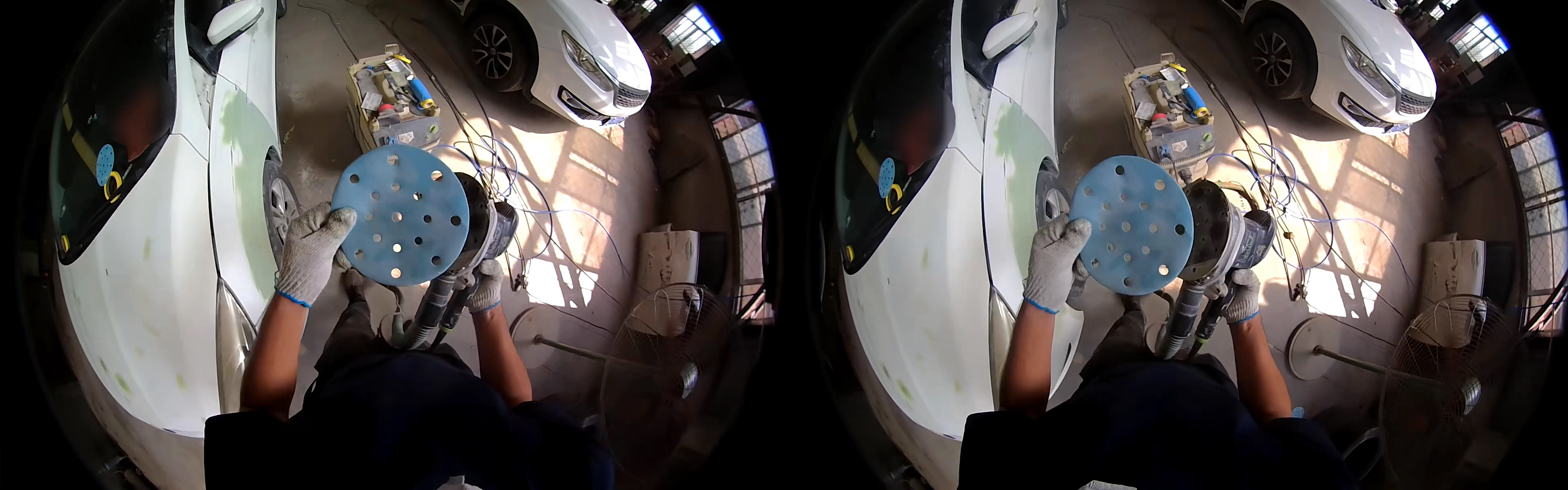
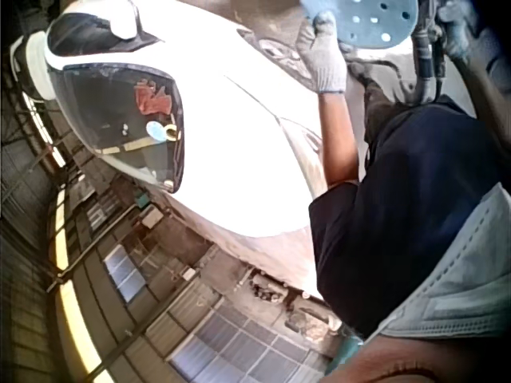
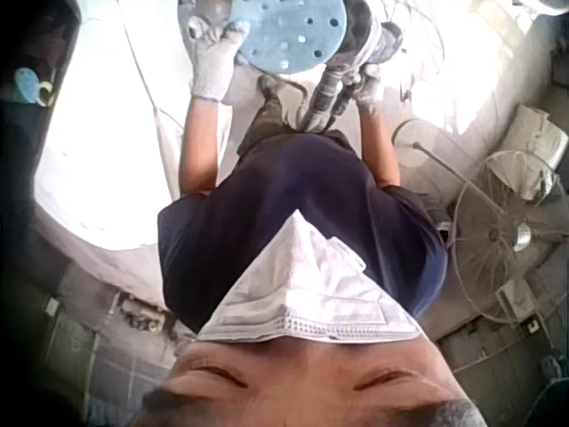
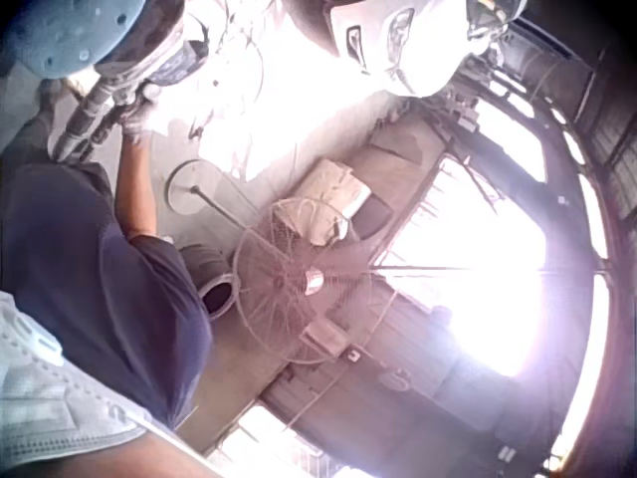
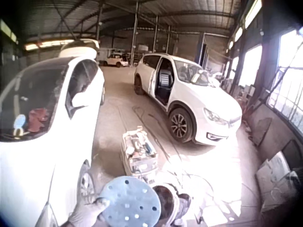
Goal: The person uses an orbital sander to smooth the surface of a white car hood. They move the sander across the hood, occasionally pausing to replace the sanding disc and continue sanding different areas.
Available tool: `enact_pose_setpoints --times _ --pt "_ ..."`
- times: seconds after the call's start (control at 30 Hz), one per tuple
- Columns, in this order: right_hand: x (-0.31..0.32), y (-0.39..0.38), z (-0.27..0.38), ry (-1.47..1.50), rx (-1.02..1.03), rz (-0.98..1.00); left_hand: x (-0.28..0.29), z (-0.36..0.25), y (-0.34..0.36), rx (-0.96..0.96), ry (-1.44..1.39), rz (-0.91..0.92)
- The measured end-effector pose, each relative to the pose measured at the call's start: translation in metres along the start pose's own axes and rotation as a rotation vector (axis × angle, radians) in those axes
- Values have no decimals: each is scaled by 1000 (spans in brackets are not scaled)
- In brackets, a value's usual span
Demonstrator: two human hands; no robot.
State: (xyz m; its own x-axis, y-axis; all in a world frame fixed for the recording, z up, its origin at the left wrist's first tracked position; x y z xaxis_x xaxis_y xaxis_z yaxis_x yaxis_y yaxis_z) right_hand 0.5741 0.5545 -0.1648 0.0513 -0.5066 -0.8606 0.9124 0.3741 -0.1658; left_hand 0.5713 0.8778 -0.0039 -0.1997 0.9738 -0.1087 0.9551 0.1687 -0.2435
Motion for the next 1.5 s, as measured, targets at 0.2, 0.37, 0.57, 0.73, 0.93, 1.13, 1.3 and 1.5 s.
enact_pose_setpoints --times 0.2,0.37,0.57,0.73,0.93,1.13,1.3,1.5 --pt "54 -79 -18 255 20 -166 -111 24 -98 95 111 126" --pt "58 -134 -10 507 -1 -92 -170 25 -168 -40 188 189" --pt "76 -168 0 636 -11 237 -195 6 -190 -152 147 261" --pt "72 -176 -6 618 3 173 -211 8 -204 -113 197 271" --pt "84 -170 -13 611 -23 -12 -212 13 -201 -94 265 243" --pt "55 -176 1 527 44 7 -198 15 -205 -71 222 212" --pt "49 -177 10 590 18 309 -190 13 -207 -65 189 247" --pt "55 -179 2 498 3 141 -201 8 -213 -69 259 232"
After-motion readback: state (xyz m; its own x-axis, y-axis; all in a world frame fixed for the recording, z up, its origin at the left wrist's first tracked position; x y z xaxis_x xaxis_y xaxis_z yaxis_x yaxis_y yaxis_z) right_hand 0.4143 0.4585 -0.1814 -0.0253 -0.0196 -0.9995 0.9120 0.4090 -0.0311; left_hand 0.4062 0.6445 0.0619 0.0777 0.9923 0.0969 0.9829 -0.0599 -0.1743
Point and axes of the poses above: each hand's wrist, its own y-axis towards the middle knuckle, its own x-axis out of the back of the hand, z = x × y, the point moved 4 cm from there along y, towards the middle knuckle, and after that the axes turned 7 degrees about -y, right-handed, at the moved point
